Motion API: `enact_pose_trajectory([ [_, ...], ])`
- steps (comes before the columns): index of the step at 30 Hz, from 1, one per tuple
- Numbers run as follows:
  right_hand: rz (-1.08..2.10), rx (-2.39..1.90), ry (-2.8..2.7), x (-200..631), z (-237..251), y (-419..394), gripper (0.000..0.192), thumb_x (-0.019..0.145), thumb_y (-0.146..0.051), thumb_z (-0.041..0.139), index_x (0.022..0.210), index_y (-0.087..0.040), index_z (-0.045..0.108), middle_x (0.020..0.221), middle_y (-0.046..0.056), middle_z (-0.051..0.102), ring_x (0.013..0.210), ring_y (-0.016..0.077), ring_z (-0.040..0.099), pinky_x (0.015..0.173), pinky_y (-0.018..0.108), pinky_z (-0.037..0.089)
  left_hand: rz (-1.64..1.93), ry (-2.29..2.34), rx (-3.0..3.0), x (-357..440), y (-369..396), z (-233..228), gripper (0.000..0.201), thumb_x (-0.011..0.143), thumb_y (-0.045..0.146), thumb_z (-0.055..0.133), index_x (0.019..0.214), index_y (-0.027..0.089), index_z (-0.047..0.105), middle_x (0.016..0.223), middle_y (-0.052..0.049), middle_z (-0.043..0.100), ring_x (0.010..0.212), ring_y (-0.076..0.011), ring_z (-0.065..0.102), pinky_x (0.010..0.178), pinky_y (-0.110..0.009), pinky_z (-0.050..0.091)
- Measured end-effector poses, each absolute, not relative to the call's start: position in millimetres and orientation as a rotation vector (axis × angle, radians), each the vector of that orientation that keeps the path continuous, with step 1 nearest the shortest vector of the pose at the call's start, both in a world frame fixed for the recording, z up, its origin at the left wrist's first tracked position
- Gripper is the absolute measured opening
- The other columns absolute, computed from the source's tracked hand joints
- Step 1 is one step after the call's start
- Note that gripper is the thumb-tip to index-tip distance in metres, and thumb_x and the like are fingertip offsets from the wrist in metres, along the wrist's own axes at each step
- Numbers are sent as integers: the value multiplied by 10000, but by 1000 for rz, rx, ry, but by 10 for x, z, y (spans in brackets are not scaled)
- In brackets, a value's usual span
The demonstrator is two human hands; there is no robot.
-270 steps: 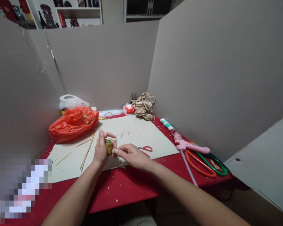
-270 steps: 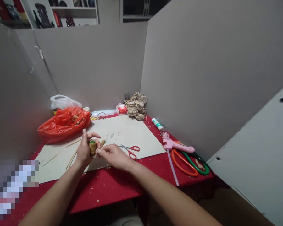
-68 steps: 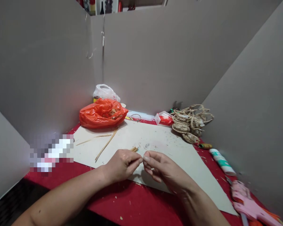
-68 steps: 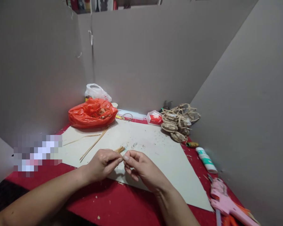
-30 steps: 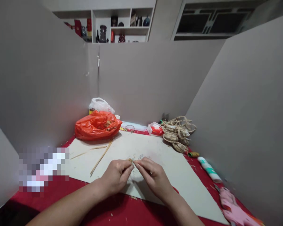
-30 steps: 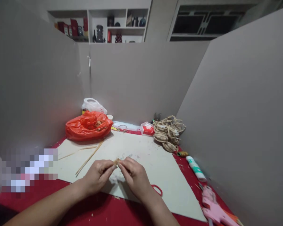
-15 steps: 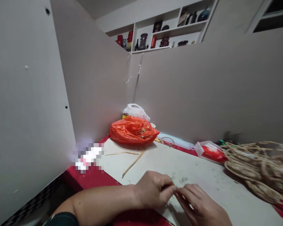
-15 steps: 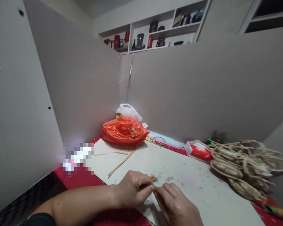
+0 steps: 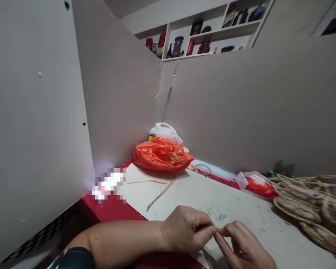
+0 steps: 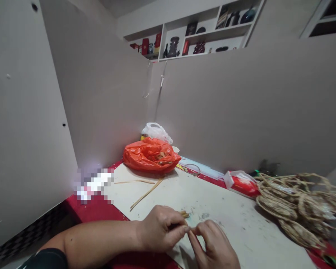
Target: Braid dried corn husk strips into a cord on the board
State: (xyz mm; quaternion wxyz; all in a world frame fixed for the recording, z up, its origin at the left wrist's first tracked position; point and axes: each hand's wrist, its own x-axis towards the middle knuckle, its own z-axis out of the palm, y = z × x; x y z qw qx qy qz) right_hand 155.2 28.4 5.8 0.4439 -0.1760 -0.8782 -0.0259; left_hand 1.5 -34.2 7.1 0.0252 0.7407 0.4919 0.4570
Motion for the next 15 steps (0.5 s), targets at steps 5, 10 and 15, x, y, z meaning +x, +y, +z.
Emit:
enact_pose_trajectory([
  [5, 115, -496, -2098, 1552, 61, 218, 273, 890, -279, 521, 643, -220, 421, 602, -20, 437, 518, 126, 468, 506, 242, 403, 1543, 1467, 2011, 26, -382, 136, 180, 805, 213, 516, 695, 132, 632, 624, -30, 616, 578, -98, 522, 604, -201, 399],
  [10, 221, -447, -2052, 1525, 107, 163, 226, 866, -252, 558, 675, -216, 443, 648, -9, 464, 587, 137, 504, 556, 241, 440, 1551, 1412, 1638, 50, -389, 207, 165, 764, 205, 560, 628, 123, 608, 546, 29, 495, 523, -63, 401, 512, -192, 315],
  [15, 271, -404, -2068, 1505, 136, 160, 74, 862, -223, 558, 798, -212, 522, 775, 35, 526, 675, 144, 567, 634, 234, 496, 1466, 1301, 1364, 8, -299, 192, 218, 718, 293, 618, 590, 132, 544, 480, 61, 399, 466, -52, 333, 455, -200, 260],
])
